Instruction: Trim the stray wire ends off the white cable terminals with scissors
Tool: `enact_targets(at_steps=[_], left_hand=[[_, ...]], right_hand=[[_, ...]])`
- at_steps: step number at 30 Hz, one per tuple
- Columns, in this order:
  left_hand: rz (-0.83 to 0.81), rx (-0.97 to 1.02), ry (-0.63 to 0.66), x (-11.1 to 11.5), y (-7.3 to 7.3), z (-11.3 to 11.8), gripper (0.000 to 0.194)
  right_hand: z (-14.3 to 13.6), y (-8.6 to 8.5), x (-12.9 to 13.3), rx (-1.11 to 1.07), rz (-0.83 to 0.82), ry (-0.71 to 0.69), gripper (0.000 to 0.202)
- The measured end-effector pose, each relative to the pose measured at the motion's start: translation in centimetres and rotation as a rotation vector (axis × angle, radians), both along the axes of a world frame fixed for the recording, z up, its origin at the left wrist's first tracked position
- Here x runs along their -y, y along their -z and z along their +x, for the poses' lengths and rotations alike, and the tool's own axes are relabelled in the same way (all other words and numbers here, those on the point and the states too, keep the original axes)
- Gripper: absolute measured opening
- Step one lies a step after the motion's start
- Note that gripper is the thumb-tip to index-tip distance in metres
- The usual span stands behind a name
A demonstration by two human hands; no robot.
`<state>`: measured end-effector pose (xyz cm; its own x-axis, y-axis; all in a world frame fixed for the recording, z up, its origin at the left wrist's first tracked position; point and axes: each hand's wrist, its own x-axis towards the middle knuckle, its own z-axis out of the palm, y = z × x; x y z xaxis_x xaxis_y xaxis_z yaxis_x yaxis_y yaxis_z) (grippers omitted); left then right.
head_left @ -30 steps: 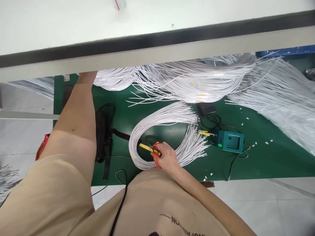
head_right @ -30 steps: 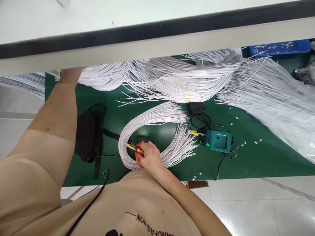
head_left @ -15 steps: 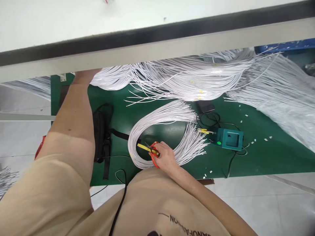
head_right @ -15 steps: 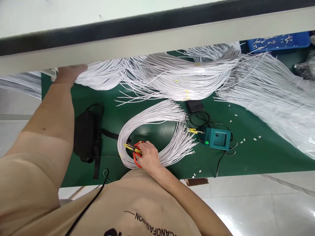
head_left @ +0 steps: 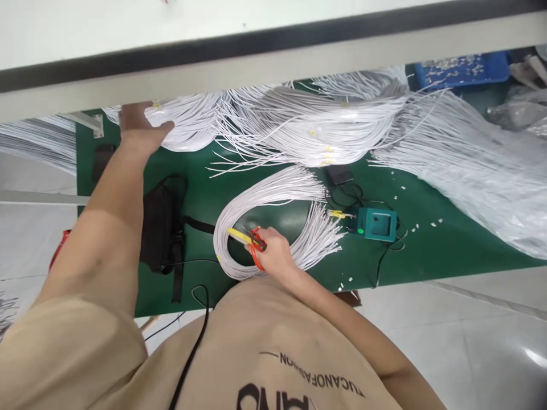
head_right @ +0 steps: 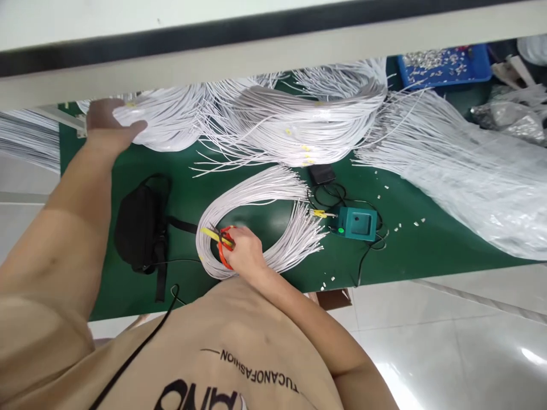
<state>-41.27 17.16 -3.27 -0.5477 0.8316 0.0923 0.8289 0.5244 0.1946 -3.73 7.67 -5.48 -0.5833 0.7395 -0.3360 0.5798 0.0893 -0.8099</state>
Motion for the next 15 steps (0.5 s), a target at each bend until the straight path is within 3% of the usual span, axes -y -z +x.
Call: enact_targets(at_steps=[5,8,11,15], left_hand=[[0.168,0.534,0.163,12.0,-2.2,15.0,0.038],[0.286,0.576,0.261,17.7,-2.9,22.1,0.027],[0.348,0.371,0.265,20.2,-3.3,25.7,0.031],[0.291,0.221,0.368,21.2,-4.1,27.8,0.036]], right_hand=[[1.4,-1.0,0.2,-0.097,-0.053,0.094,0.019],[2.1,-1.8,1.0,-0.137,0.022,0.091,0.015],[2.8,-3.0,2.1,-0.133,0.138,0.07,0.009],[3.8,-4.3,3.6,-0.164,0.295,0.04,0.011]])
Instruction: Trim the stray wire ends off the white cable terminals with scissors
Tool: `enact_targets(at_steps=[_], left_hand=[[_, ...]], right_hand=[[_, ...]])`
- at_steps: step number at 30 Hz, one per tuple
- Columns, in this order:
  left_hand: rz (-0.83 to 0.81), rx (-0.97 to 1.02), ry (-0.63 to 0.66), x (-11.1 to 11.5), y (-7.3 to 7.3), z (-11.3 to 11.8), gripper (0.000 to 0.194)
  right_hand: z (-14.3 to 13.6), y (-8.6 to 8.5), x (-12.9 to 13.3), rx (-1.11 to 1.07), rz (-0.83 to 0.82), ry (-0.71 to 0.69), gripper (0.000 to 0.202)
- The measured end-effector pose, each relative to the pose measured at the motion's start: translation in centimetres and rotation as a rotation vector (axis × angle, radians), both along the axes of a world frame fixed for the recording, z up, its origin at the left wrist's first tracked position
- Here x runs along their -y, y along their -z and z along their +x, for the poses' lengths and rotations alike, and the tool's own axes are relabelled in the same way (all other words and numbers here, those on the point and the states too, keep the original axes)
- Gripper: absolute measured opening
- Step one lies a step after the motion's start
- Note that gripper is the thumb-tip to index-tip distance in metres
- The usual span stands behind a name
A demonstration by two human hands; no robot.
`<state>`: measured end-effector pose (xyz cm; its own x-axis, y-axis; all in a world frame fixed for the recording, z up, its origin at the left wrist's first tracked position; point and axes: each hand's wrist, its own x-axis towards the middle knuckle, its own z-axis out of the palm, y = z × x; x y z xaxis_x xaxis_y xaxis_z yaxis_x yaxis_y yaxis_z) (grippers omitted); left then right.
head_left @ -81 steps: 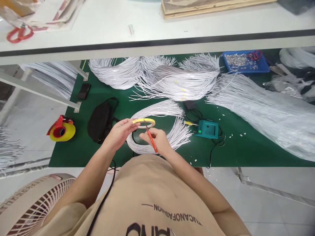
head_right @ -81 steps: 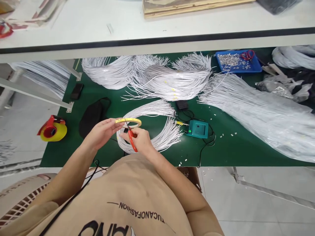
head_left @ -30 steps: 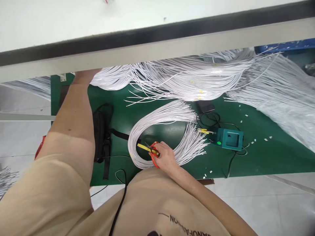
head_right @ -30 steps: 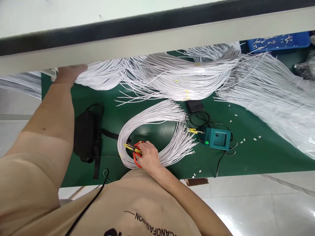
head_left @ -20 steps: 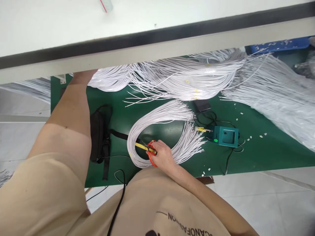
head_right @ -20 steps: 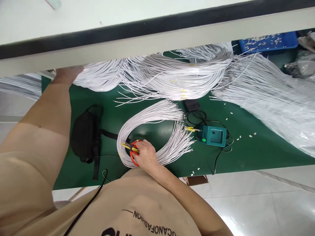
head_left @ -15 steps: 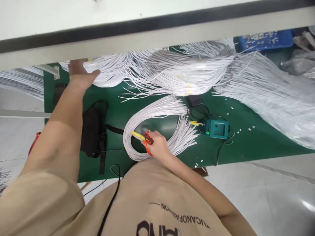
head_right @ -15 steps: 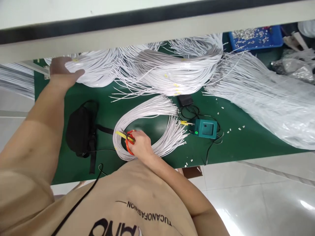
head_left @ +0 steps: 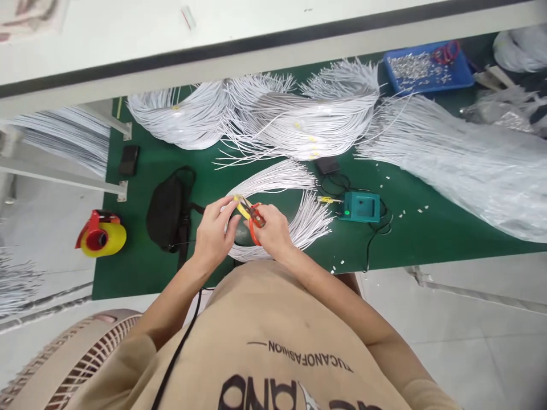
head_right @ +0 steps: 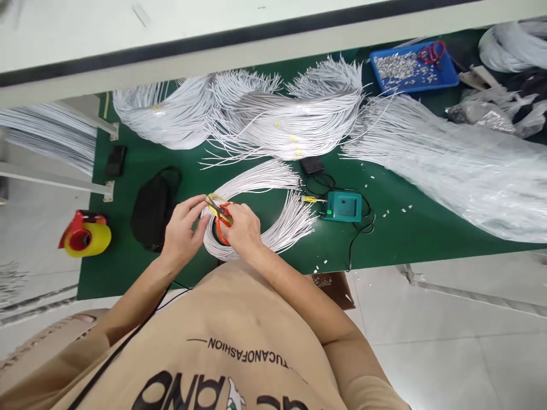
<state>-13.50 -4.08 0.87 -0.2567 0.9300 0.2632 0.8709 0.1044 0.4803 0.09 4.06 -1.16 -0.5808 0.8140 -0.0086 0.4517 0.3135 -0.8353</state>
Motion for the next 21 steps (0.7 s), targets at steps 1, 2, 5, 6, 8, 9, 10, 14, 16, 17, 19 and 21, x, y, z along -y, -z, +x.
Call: enact_targets(at_steps=[1,2,5,6,8,9,10,14,16,17,19,21], left_hand=[[0.002,-0.017,0.004,0.2,-0.2,0.5,0.036],[0.014,-0.029,-0.001,0.5,-0.4,0.9,0.035],[0.073,-0.039,-0.045,1.2,-0.7,2.3,0.029],[0.09,-0.033,-0.061,1.4,-0.8,2.6,0.026],[0.108,-0.006,-0.092,1.7,-1.0,3.0,0.021],[0.111,0.011,-0.103,1.8,-1.2,3.1,0.018],[0.11,0.024,-0.111,1.9,-1.3,3.1,0.016],[0.052,0.051,-0.096,2.2,-2.0,3.0,0.014],[0.005,0.087,-0.067,2.6,-2.6,3.1,0.014],[-0.025,0.117,-0.046,2.8,-2.9,3.1,0.014],[-0.099,0.198,0.002,3.3,-3.7,2.9,0.014],[-0.186,0.297,0.062,3.6,-4.3,2.5,0.015]], right_hand=[[0.3,-0.2,0.3,-0.007,0.031,-0.005,0.011],[0.6,-0.4,0.6,-0.008,0.057,-0.01,0.01],[1.5,-0.7,1.4,0.006,0.115,-0.014,0.009],[1.7,-0.8,1.6,0.014,0.132,-0.014,0.01],[2.1,-0.9,2.1,0.024,0.17,-0.02,0.009],[2.2,-1.0,2.3,0.025,0.192,-0.027,0.009],[2.3,-1.1,2.5,0.026,0.215,-0.036,0.007],[2.5,-1.4,3.1,0.035,0.297,-0.069,0.002],[2.5,-1.6,3.1,0.039,0.314,-0.085,0.003],[2.6,-1.6,3.1,0.041,0.316,-0.092,0.005],[2.6,-1.7,3.0,0.046,0.312,-0.106,0.009],[2.6,-1.7,2.9,0.048,0.302,-0.131,0.011]])
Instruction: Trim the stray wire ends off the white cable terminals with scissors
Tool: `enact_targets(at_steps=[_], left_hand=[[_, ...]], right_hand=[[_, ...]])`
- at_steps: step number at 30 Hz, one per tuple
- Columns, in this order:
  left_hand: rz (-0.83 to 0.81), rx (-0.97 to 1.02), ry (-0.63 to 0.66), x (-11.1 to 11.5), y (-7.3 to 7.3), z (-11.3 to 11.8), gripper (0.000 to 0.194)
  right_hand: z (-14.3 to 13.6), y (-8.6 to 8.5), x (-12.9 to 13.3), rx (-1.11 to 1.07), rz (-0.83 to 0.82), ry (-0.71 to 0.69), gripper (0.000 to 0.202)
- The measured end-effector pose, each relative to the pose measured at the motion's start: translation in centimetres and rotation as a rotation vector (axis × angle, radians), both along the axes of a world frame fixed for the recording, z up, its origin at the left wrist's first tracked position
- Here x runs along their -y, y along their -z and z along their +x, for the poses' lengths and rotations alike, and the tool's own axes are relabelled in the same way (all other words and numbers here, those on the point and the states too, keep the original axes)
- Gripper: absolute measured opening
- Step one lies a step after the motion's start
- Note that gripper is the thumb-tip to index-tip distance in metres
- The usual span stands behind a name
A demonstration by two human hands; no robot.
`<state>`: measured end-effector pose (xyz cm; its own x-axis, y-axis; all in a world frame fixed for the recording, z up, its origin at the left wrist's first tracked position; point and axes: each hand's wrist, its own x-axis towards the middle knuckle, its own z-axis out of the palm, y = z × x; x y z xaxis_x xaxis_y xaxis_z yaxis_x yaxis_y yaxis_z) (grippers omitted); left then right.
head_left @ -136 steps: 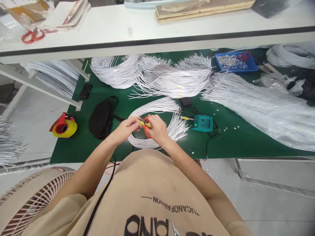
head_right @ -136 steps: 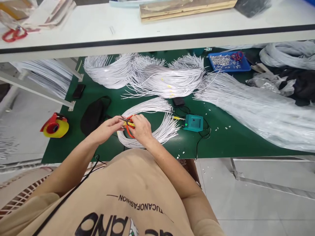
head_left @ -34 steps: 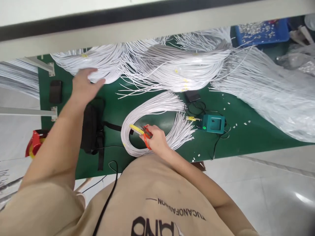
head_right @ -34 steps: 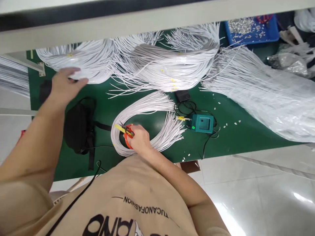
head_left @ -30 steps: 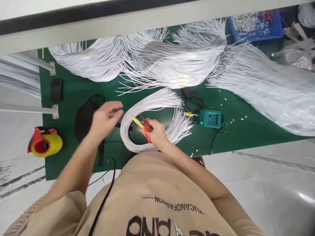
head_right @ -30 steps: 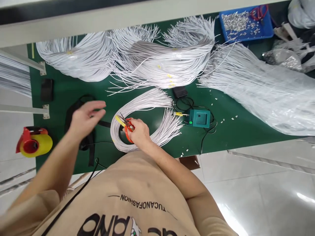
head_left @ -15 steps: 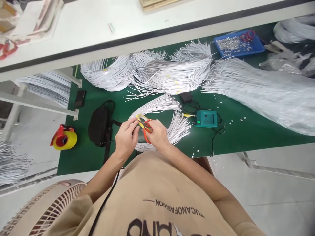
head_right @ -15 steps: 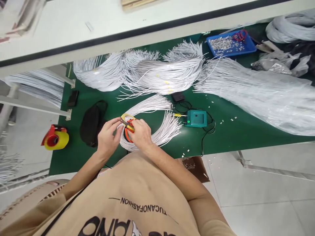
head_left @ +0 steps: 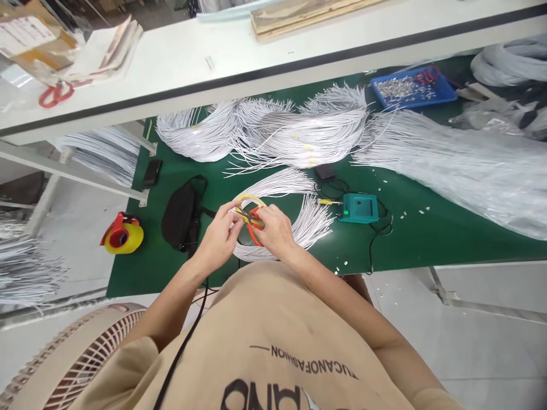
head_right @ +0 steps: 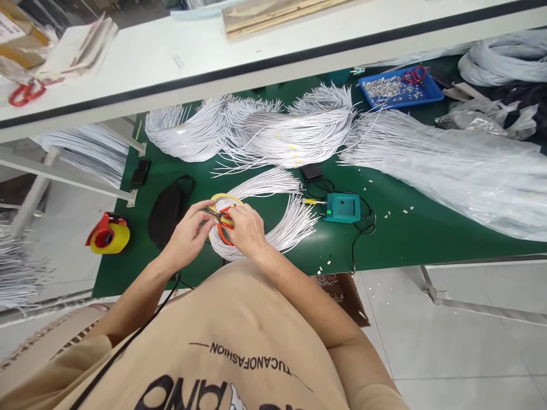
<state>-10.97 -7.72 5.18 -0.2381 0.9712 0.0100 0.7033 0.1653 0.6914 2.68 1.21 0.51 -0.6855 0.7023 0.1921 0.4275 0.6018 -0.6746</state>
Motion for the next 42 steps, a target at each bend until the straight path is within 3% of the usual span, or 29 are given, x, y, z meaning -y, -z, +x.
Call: enact_targets(at_steps=[4,7,10,13,17,20,28,36,39,42], left_hand=[[-0.143,0.329,0.052,0.1,-0.6,-1.2,0.018],[-0.206,0.671,-0.121,-0.1,-0.4,-1.7,0.025],[-0.179,0.96,-0.293,-0.2,-0.1,-1.6,0.027],[-0.076,1.097,-0.413,-0.2,0.3,-1.4,0.022],[-0.014,1.167,-0.481,-0.3,0.6,-1.3,0.018],[-0.02,1.205,-0.47,-0.4,0.5,-1.1,0.017],[-0.071,1.21,-0.417,-0.2,0.1,-0.2,0.022],[-0.064,1.202,-0.428,-0.5,0.8,-1.0,0.023],[-0.048,1.138,-0.496,-0.9,1.1,-1.9,0.022],[-0.093,1.099,-0.501,-1.4,1.5,-2.8,0.025]], right_hand=[[-0.1,0.1,-0.2,0.003,-0.021,-0.065,0.013],[0.2,-0.5,-0.4,-0.026,-0.011,-0.066,0.011],[0.9,-1.7,-0.6,-0.175,-0.075,0.051,0.018],[1.4,-3.0,-0.2,-0.297,-0.412,0.093,0.03],[1.0,-3.2,1.0,-0.21,-1.093,-0.162,0.054],[0.2,-2.5,1.7,-0.143,-1.27,-0.255,0.062],[-0.4,-2.1,1.2,-0.171,-1.303,-0.224,0.058],[-0.4,-1.5,1.0,-0.101,-1.268,-0.172,0.053],[-0.1,-1.3,0.9,-0.085,-1.03,-0.103,0.047],[-0.2,-1.1,0.1,-0.204,-0.514,0.05,0.028]])
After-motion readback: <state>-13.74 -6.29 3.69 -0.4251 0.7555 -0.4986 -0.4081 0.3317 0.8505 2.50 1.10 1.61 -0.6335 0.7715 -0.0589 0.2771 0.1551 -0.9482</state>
